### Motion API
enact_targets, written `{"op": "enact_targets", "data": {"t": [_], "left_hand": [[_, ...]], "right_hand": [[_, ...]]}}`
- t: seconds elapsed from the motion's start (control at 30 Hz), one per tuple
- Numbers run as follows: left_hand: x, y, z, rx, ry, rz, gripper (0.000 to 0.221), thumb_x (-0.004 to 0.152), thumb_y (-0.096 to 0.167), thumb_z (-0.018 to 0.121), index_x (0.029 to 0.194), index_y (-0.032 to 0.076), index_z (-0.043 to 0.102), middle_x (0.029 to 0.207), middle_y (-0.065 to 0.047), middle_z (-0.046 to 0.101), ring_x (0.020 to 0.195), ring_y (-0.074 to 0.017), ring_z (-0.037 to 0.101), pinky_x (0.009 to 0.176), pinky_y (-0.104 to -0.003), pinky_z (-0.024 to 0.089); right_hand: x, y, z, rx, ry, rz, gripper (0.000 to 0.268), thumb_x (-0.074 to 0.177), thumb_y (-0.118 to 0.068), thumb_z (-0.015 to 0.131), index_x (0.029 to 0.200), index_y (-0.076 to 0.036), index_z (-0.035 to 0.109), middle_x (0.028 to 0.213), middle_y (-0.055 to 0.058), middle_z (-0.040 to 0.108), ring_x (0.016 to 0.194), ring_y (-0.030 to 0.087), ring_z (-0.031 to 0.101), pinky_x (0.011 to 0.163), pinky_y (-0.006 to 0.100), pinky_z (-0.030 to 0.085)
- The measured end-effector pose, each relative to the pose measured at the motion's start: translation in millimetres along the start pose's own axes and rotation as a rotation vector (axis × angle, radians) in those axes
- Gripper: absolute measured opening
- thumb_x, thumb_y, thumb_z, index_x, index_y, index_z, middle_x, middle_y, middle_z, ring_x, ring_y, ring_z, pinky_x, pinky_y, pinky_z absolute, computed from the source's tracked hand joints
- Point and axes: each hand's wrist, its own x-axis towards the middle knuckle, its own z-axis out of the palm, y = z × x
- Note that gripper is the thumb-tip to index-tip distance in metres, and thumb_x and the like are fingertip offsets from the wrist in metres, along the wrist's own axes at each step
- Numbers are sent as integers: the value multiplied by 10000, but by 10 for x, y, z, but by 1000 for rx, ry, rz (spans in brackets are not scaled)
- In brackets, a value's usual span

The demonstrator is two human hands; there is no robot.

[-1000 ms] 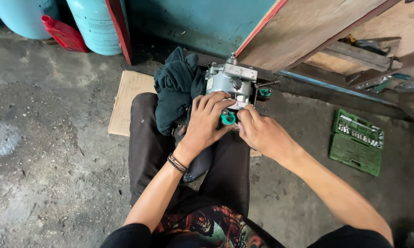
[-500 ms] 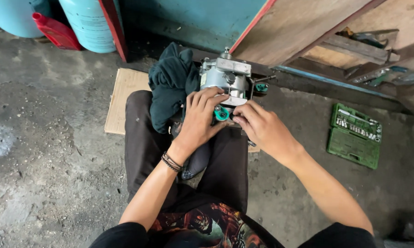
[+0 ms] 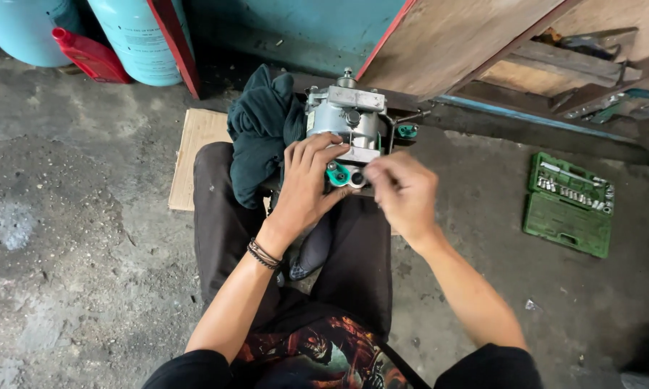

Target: Cleaning and inspecting an automotive AC compressor using a cloth and a small tool

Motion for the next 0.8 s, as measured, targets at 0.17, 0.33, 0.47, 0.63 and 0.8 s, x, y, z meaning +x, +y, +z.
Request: {"op": "enact_targets", "data": {"t": [0.17,0.33,0.47,0.63,0.8], "left_hand": [[-7,-4,-4,-18,4,-5,684,859,437,812,1414,155,530,1365,-64,543,1341,-326,471,1087,-520,338],[18,-3,3,-13,14,6,694,850,461,813,1400,146,531,1355,-69,543,1331,-330,474,1076,-519,341],[13,-6,11,-2,4,2,697,860,468,804,1412,152,521,1368,-68,534,1335,-329,465,1078,-530,337],[-32,-79,66,12,-7,11,734,843,517,785,1424,159,515,1382,-60,525,1343,-330,459,1091,-534,328],[10,-14,37,4,25,-9,703,841,502,814,1389,153,543,1380,-67,543,1316,-330,491,1071,-513,349]], "right_hand": [[-22,180,-181,233,131,109,152,1059,-75,581,971,20,660,489,72,512,410,115,502,442,235,419],[-81,161,-111,-83,-11,-28,109,963,-68,733,855,-86,739,695,86,645,605,230,627,575,314,462],[-112,-119,-26,-164,-128,-121,236,951,-207,761,1146,-74,755,840,135,625,693,313,640,605,397,497],[-211,105,58,-215,-15,-312,91,875,-105,826,931,-176,831,798,14,611,617,200,606,609,323,530],[-485,377,42,-101,144,-216,49,885,-199,839,900,-152,835,756,10,595,611,167,594,594,301,517]]}}
